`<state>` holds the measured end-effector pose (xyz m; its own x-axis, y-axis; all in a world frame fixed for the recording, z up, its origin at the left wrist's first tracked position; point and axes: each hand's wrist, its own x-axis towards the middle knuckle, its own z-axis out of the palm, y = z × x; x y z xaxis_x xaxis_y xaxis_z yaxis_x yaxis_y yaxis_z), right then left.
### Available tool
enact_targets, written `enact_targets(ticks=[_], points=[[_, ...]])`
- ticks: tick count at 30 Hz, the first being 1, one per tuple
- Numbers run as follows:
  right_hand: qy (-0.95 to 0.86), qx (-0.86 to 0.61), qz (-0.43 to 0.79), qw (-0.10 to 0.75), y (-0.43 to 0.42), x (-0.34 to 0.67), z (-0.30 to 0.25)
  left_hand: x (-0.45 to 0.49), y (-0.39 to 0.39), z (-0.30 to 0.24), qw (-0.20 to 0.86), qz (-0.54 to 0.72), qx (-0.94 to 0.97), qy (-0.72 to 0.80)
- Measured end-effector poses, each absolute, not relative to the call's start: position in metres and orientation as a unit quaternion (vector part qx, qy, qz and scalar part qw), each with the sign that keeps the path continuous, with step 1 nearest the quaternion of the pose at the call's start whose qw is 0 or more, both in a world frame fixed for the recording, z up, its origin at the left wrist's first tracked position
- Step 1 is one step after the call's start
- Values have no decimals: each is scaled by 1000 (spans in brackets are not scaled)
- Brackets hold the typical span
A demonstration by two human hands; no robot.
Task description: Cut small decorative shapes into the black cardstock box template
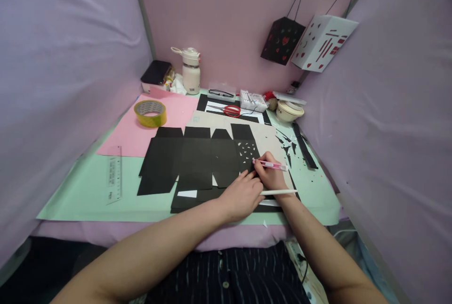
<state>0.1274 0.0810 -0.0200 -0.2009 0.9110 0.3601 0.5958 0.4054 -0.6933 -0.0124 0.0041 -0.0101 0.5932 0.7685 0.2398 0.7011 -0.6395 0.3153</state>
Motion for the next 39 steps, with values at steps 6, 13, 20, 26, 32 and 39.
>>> enact_targets(ticks=[6,13,20,26,32,39], points=[[-750,-503,204,377,82,128,-20,-12,4,-11,100,170,887,418],[-749,-502,204,379,83,128,-22,-12,4,-12,97,179,886,416],[-754,-496,201,382,83,129,-21,-12,3,-12,104,183,884,418],[-754,-490,206,386,84,129,-22,-12,4,-13,117,184,881,419],[-753,-486,214,390,85,130,-23,-12,3,-10,113,172,884,419],[-755,-481,213,391,85,130,-22,-12,4,-9,120,172,883,421]])
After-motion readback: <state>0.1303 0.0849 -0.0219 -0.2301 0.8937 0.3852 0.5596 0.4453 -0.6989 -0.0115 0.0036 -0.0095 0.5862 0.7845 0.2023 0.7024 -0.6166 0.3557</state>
